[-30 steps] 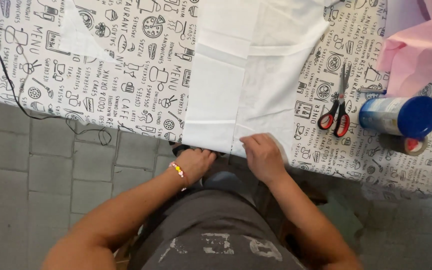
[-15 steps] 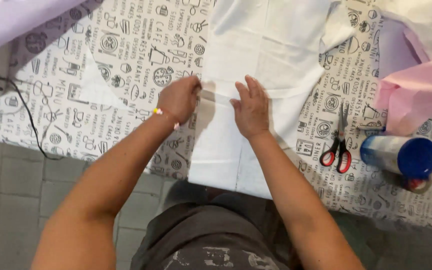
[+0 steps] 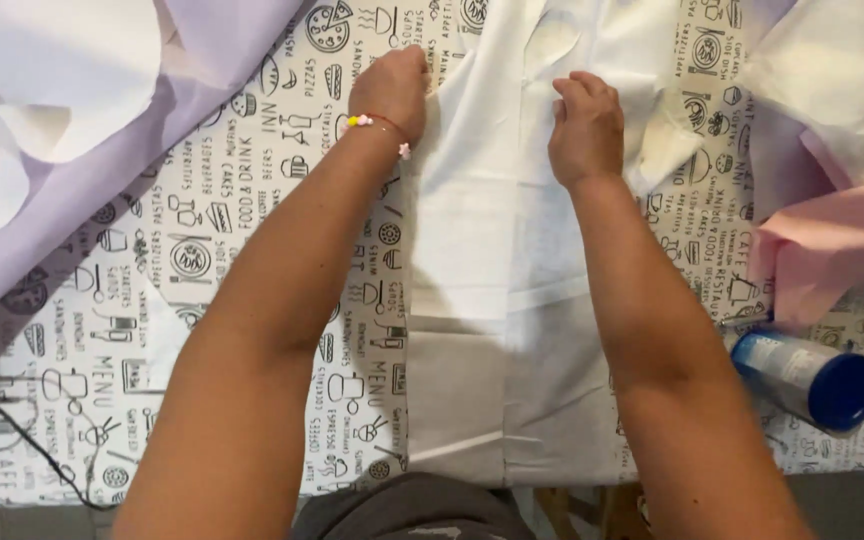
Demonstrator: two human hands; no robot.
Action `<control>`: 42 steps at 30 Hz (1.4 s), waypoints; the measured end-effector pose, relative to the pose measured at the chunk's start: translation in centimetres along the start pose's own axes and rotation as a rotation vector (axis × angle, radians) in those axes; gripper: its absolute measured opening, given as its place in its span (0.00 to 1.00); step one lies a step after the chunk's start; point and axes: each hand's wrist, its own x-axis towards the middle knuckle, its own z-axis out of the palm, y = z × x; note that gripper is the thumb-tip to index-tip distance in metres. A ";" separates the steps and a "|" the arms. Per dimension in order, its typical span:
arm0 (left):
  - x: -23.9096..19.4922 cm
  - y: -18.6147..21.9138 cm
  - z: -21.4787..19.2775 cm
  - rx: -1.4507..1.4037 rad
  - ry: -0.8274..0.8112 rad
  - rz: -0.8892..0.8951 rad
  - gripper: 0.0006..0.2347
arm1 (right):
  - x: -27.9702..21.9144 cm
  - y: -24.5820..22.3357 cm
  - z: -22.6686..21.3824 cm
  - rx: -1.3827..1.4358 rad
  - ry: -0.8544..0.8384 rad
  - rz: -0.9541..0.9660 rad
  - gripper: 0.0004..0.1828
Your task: Smoothing out white fabric on a table and cutting it with scissors
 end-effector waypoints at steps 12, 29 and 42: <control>0.0 6.1 3.7 0.169 0.097 0.314 0.23 | 10.0 3.1 -0.4 -0.110 -0.004 0.432 0.52; 1.1 5.4 2.9 -0.291 -0.033 0.036 0.06 | 10.7 13.1 1.3 0.063 0.339 0.570 0.13; 4.9 -3.1 -1.8 0.045 0.293 0.140 0.14 | 9.9 12.1 1.1 0.108 0.320 0.414 0.17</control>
